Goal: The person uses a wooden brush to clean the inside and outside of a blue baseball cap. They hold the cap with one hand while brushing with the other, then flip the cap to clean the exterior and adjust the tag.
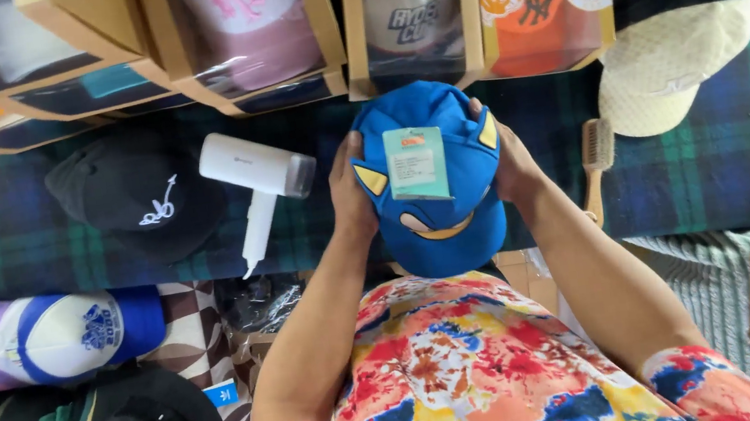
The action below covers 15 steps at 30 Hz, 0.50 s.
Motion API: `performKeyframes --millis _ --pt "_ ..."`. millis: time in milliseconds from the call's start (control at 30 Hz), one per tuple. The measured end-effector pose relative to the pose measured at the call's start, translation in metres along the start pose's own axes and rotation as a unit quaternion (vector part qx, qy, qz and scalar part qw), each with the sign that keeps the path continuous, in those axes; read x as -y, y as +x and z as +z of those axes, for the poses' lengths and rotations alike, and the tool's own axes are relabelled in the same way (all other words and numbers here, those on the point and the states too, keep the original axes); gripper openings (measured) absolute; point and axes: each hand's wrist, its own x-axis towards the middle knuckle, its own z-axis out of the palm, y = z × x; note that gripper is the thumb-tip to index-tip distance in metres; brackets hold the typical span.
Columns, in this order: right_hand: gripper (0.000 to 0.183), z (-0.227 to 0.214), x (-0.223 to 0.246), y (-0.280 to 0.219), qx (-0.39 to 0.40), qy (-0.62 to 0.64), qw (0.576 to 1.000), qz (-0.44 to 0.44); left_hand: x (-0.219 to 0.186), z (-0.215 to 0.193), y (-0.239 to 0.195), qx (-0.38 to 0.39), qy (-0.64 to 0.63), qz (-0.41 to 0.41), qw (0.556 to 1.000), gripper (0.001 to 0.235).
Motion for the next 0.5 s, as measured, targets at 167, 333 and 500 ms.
performKeyframes --millis 167,333,500 --pt "0.041 -0.037 -0.01 -0.013 -0.025 -0.012 0.999 -0.032 0.05 0.008 0.046 0.056 0.04 0.026 0.997 0.063" --pt "0.039 -0.038 -0.016 -0.032 -0.036 -0.026 0.998 -0.054 0.043 -0.017 0.017 0.017 0.232 0.097 0.968 0.061" --pt "0.042 -0.023 0.03 -0.114 -0.022 -0.02 0.998 0.056 0.07 -0.035 -0.057 -0.009 0.114 -0.065 0.991 0.052"
